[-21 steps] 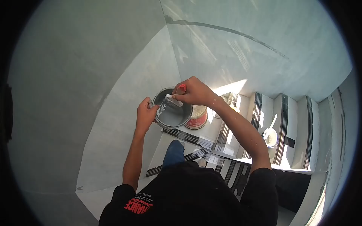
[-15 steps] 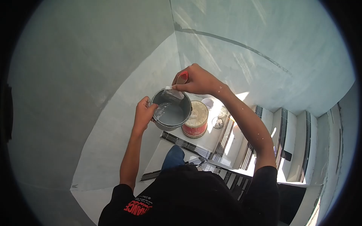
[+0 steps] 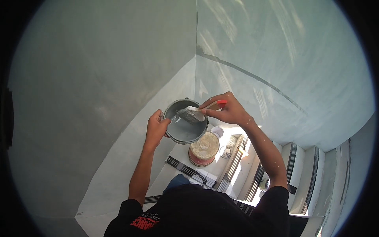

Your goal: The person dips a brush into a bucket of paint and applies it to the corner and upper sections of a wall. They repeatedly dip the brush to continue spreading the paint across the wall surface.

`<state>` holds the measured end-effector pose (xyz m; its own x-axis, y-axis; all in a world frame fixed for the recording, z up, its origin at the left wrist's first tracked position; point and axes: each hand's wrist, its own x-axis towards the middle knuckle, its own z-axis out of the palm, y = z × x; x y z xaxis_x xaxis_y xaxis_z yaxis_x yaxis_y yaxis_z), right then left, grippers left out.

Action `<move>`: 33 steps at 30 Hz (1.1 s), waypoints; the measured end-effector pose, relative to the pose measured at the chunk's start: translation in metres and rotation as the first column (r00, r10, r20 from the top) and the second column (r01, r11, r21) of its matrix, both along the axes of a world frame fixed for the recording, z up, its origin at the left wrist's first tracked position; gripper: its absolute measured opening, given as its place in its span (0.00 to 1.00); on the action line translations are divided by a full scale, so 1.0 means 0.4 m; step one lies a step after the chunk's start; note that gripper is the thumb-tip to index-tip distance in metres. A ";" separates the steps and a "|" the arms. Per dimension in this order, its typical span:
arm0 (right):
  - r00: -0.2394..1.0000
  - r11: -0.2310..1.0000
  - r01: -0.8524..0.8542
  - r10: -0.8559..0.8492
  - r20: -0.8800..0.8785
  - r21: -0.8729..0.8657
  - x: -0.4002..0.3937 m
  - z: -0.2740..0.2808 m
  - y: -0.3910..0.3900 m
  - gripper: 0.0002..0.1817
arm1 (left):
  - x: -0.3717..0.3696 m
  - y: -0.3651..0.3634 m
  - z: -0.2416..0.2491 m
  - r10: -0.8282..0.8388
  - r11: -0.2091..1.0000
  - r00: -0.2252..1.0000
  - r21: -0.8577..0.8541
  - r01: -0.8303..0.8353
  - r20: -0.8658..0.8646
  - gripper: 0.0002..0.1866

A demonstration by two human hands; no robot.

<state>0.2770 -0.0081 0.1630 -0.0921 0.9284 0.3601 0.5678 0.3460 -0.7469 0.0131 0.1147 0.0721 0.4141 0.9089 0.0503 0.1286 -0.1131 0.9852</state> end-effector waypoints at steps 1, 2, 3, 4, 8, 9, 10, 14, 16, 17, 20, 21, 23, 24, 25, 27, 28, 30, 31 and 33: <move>0.998 0.999 0.029 -0.031 -0.047 -0.040 -0.010 -0.002 0.004 0.11 | 0.002 0.011 -0.002 0.006 0.999 0.999 0.035 -0.004 -0.042 0.13; 0.999 0.999 0.037 -0.037 -0.032 -0.018 -0.021 -0.001 0.017 0.11 | 0.009 0.023 -0.001 0.012 0.998 0.997 0.066 -0.007 -0.082 0.13; 0.999 0.998 0.026 -0.024 0.041 -0.054 -0.031 0.002 0.033 0.11 | 0.013 0.028 0.019 0.025 0.989 0.987 0.151 0.000 -0.161 0.12; 0.994 0.996 0.019 -0.009 0.105 -0.093 -0.037 0.007 0.052 0.11 | 0.026 0.036 0.035 0.023 0.985 0.984 0.171 0.008 -0.178 0.12; 0.977 0.991 0.061 -0.035 0.211 -0.121 -0.043 -0.007 0.127 0.11 | 0.063 0.073 0.043 0.006 0.974 0.972 0.220 0.047 -0.235 0.13; 0.990 0.977 0.052 -0.023 0.141 -0.206 -0.048 -0.003 0.143 0.11 | 0.073 0.085 0.035 0.006 0.974 0.971 0.221 0.048 -0.238 0.13; 0.982 0.980 0.058 -0.022 0.187 -0.193 -0.055 -0.008 0.151 0.11 | 0.081 0.091 0.030 -0.007 0.981 0.973 0.189 0.052 -0.231 0.13; 0.957 0.985 0.023 0.027 0.288 -0.169 -0.048 -0.059 0.201 0.11 | 0.108 0.123 -0.001 -0.033 0.992 0.978 0.110 0.056 -0.204 0.13; 0.951 0.985 -0.007 0.060 0.304 -0.173 -0.042 -0.071 0.222 0.12 | 0.122 0.126 0.009 -0.044 0.995 0.980 0.077 0.060 -0.192 0.13; 0.948 0.984 -0.017 0.073 0.311 -0.179 -0.045 -0.077 0.225 0.12 | 0.126 0.121 0.016 -0.053 0.997 0.981 0.050 0.063 -0.187 0.13; 0.952 0.984 -0.027 0.078 0.296 -0.174 -0.027 -0.091 0.252 0.12 | 0.142 0.128 0.014 -0.049 0.997 0.986 0.059 0.059 -0.161 0.13; 0.955 0.985 -0.024 0.072 0.286 -0.168 -0.018 -0.093 0.258 0.12 | 0.148 0.132 0.013 -0.045 0.997 0.985 0.059 0.055 -0.168 0.13; 0.964 0.985 -0.032 0.075 0.256 -0.168 0.002 -0.094 0.267 0.11 | 0.167 0.142 0.015 -0.041 0.998 0.984 0.049 0.050 -0.174 0.14; 0.968 0.985 -0.039 0.079 0.239 -0.170 0.013 -0.097 0.270 0.10 | 0.172 0.142 0.026 -0.040 0.998 0.984 0.042 0.048 -0.175 0.14; 0.971 0.986 -0.040 0.076 0.229 -0.161 0.024 -0.099 0.273 0.10 | 0.178 0.144 0.031 -0.039 0.998 0.983 0.033 0.045 -0.180 0.14; 0.976 0.988 -0.047 0.076 0.205 -0.146 0.051 -0.098 0.278 0.10 | 0.195 0.150 0.022 -0.036 0.998 0.981 0.049 0.046 -0.191 0.14; 0.978 0.983 -0.055 0.088 0.188 -0.174 0.063 -0.100 0.277 0.11 | 0.207 0.155 0.018 -0.031 0.997 0.980 0.061 0.044 -0.195 0.14; 0.981 0.974 -0.068 0.105 0.166 -0.215 0.102 -0.091 0.285 0.11 | 0.234 0.160 0.013 -0.017 0.997 0.978 0.073 0.033 -0.208 0.14; 0.977 0.975 -0.077 0.116 0.180 -0.209 0.125 -0.079 0.292 0.11 | 0.259 0.167 0.014 -0.012 0.996 0.977 0.081 0.029 -0.212 0.14; 0.974 0.971 -0.092 0.133 0.181 -0.220 0.159 -0.083 0.288 0.12 | 0.302 0.172 0.019 -0.015 0.996 0.976 0.084 0.034 -0.216 0.15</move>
<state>0.3405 0.1070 0.1299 -0.2487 0.9606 0.1244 0.6750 0.2640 -0.6890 0.1339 0.1837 0.0798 0.4459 0.8944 0.0361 0.3321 -0.2028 0.9212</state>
